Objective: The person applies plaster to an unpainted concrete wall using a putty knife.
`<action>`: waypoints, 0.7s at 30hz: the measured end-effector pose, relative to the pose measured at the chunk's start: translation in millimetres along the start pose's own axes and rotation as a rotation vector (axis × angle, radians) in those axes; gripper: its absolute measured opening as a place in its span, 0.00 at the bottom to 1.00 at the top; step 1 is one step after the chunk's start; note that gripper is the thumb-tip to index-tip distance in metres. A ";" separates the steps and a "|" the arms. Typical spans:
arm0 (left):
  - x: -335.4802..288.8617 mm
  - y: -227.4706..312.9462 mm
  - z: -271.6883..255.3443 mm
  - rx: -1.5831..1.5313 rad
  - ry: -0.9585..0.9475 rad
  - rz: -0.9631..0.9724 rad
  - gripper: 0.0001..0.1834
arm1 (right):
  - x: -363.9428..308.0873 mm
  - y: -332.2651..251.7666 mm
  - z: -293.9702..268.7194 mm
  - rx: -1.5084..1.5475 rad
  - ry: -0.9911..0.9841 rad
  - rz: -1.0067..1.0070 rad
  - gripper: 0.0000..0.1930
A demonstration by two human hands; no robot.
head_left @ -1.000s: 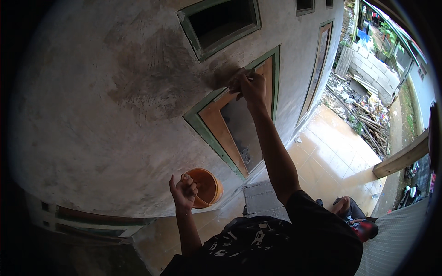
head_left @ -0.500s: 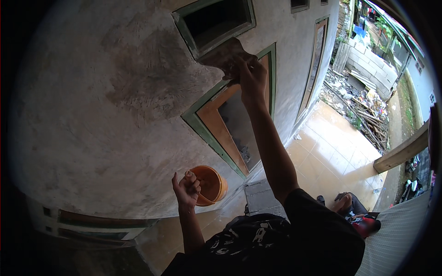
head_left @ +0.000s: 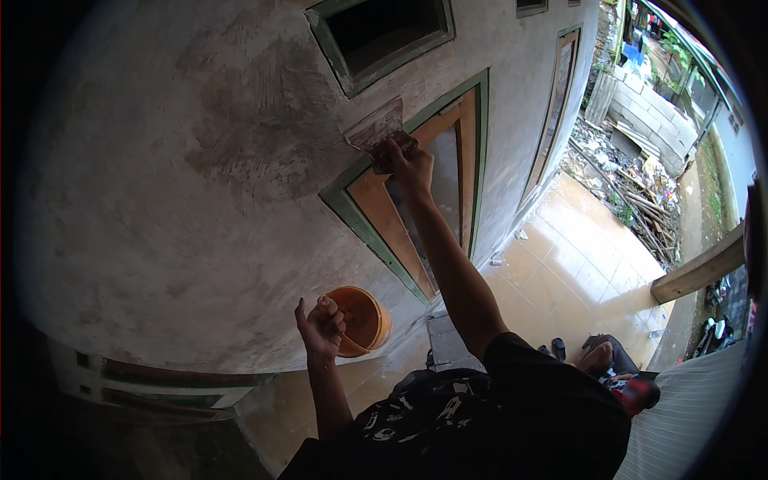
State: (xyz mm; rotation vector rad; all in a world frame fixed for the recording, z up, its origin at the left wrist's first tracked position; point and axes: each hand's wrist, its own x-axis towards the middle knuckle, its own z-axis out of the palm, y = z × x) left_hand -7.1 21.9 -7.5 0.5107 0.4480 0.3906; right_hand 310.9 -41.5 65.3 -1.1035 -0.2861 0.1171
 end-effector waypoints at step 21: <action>-6.3 -4.5 5.9 0.020 0.028 0.008 0.23 | 1.8 -87.2 16.9 -0.030 -0.085 0.029 0.12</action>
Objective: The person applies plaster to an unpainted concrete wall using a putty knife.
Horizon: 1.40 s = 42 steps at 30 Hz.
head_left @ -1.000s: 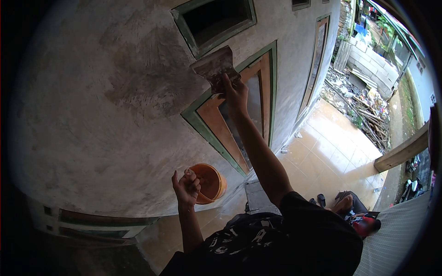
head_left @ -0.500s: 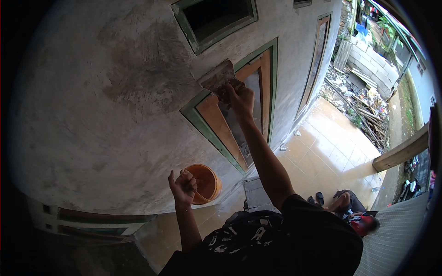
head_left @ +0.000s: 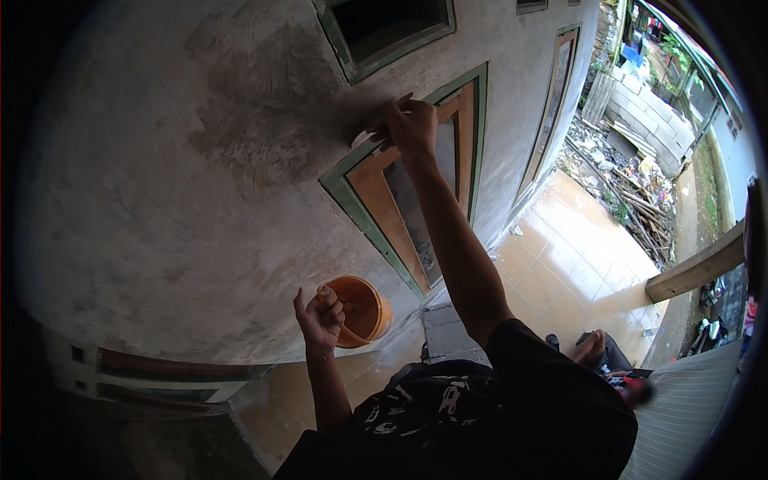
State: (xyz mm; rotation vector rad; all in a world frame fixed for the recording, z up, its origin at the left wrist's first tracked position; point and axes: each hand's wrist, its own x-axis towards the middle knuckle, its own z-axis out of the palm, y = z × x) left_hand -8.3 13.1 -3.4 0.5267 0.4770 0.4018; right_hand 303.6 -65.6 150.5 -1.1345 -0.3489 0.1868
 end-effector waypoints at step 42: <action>-1.3 9.1 -9.7 0.013 0.028 0.025 0.23 | 79.1 -22.5 -49.0 -0.255 -0.059 0.015 0.09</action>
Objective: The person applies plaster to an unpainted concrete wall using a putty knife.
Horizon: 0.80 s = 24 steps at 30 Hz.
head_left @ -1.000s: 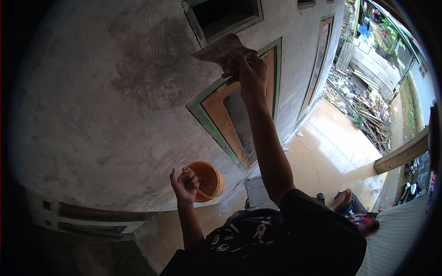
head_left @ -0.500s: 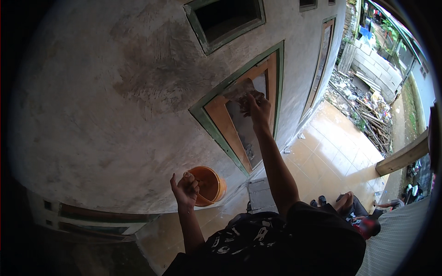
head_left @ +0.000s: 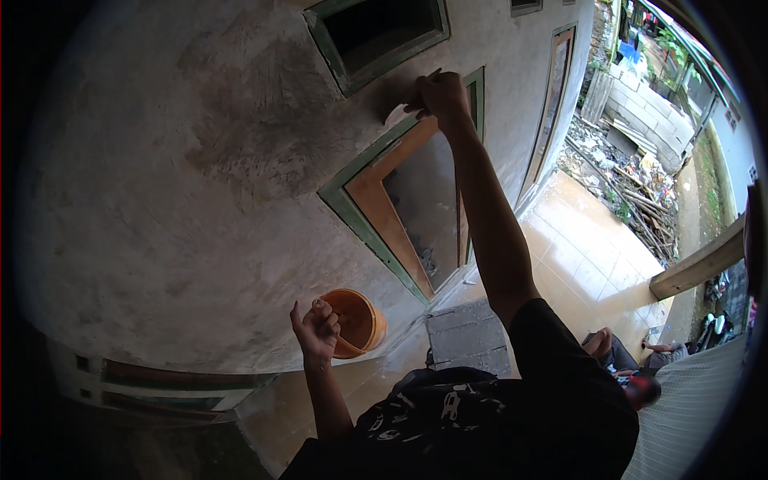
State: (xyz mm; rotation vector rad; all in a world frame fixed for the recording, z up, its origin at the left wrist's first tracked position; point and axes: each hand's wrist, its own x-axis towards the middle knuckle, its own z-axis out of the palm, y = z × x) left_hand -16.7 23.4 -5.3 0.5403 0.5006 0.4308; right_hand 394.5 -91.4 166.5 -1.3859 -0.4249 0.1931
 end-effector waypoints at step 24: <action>-5.9 -0.6 12.0 -0.021 0.048 -0.002 0.23 | -38.4 123.4 -1.5 0.125 0.288 -0.211 0.11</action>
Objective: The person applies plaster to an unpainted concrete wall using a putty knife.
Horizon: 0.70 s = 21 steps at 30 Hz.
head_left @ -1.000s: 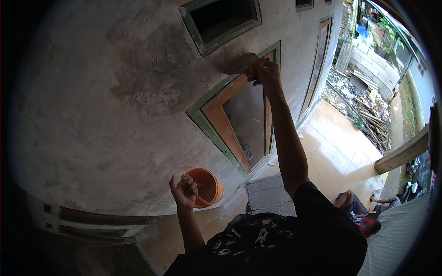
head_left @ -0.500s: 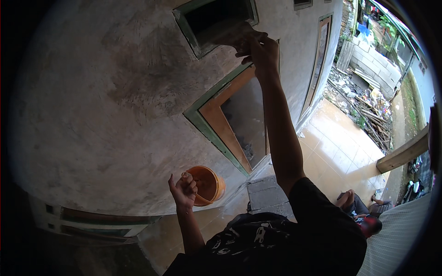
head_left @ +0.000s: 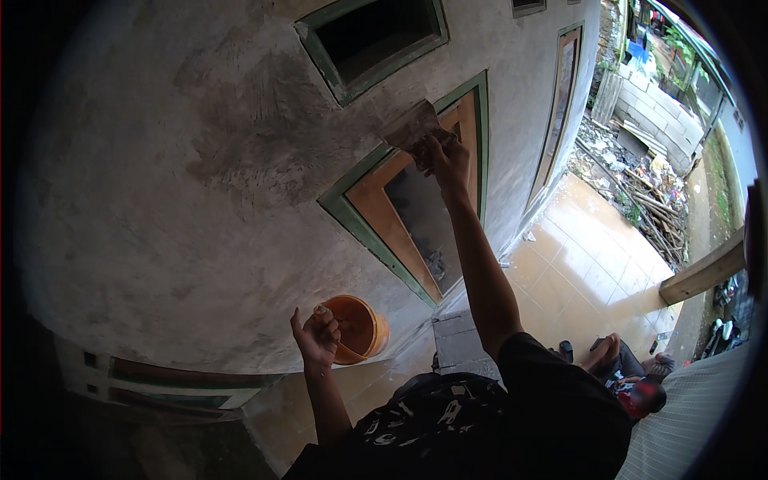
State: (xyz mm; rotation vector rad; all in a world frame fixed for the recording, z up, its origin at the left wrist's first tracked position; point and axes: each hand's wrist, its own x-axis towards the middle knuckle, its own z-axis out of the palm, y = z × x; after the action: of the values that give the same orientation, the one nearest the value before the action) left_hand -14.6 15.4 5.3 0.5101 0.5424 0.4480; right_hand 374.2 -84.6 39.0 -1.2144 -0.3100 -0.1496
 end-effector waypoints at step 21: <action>-1.9 -3.1 0.3 0.004 -0.032 0.013 0.23 | 31.9 -152.5 45.3 0.003 -0.303 0.116 0.11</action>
State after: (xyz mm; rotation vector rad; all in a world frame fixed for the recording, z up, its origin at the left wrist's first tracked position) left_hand -15.1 11.9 4.5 0.5237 0.5092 0.4505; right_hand 355.2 -93.2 199.9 -1.2491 -0.5013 0.1370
